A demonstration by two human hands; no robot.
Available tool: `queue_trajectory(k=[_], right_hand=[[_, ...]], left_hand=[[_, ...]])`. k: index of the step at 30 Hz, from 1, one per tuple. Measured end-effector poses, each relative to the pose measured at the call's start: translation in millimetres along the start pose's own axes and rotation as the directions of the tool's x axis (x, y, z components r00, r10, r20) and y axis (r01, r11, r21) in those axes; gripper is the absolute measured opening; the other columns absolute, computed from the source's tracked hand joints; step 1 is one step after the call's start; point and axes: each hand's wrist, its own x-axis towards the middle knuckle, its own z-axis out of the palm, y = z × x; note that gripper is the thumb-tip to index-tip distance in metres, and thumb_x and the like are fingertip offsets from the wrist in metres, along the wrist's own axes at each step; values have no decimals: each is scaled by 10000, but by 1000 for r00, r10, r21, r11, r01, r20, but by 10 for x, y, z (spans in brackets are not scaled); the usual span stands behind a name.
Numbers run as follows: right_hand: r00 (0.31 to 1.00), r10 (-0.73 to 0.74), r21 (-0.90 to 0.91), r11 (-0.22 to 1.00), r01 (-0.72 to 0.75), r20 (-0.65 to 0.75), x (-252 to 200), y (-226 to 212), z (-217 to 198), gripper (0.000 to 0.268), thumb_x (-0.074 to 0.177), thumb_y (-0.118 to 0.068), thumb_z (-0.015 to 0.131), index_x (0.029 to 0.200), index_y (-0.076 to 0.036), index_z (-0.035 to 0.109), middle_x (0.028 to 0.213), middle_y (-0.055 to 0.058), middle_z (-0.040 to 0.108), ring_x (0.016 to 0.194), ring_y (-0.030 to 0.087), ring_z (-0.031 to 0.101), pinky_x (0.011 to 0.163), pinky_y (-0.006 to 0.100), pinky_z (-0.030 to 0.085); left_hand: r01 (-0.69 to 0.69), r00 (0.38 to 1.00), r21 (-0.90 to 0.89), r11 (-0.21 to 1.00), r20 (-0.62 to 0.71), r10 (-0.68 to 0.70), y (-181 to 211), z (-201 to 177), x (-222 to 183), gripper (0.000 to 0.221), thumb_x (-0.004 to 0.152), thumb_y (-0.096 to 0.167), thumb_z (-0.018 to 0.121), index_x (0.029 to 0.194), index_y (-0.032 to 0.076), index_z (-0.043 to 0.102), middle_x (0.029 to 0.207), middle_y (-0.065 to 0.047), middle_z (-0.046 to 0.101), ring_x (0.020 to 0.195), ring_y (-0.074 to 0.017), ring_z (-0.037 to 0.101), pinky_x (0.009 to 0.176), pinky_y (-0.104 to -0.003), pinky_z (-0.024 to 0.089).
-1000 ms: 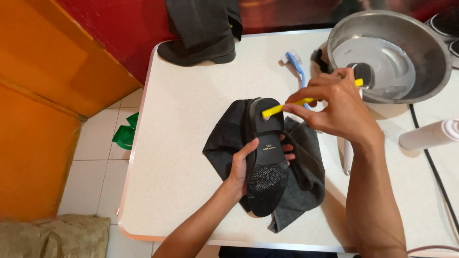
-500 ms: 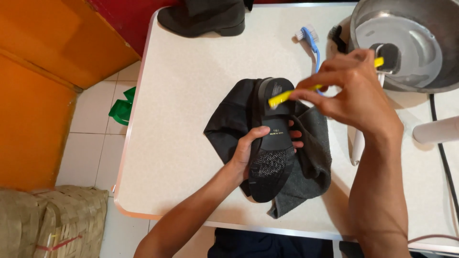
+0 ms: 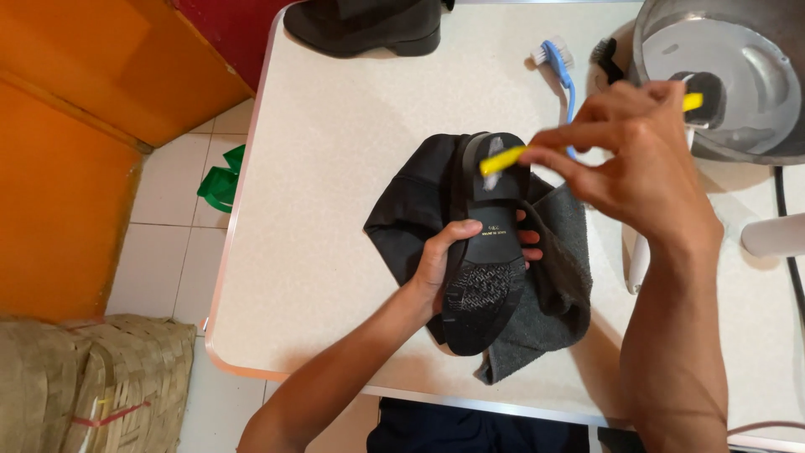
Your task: Cleaning the sole and heel of a black boot using a brush, cleaning solution, and a cloth.
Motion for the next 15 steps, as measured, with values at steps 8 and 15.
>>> queue_trajectory(k=[8, 15], right_hand=[[1000, -17, -17, 1000, 16, -23, 11, 32, 110, 201, 998, -409, 853, 1059, -219, 872, 755, -40, 597, 808, 175, 519, 952, 424, 246], [998, -37, 42, 999, 35, 48, 31, -4, 83, 205, 909, -411, 852, 995, -225, 861, 708, -36, 592, 738, 152, 466, 927, 400, 256]], left_hand=[[12, 1000, -38, 999, 6, -12, 3, -10, -6, 603, 963, 320, 596, 1441, -38, 521, 1312, -298, 638, 1218, -436, 629, 1055, -469, 497], [20, 999, -41, 999, -24, -21, -11, -27, -14, 619, 960, 328, 586, 1460, -27, 505, 1319, -300, 630, 1239, -463, 605, 1049, -468, 498]])
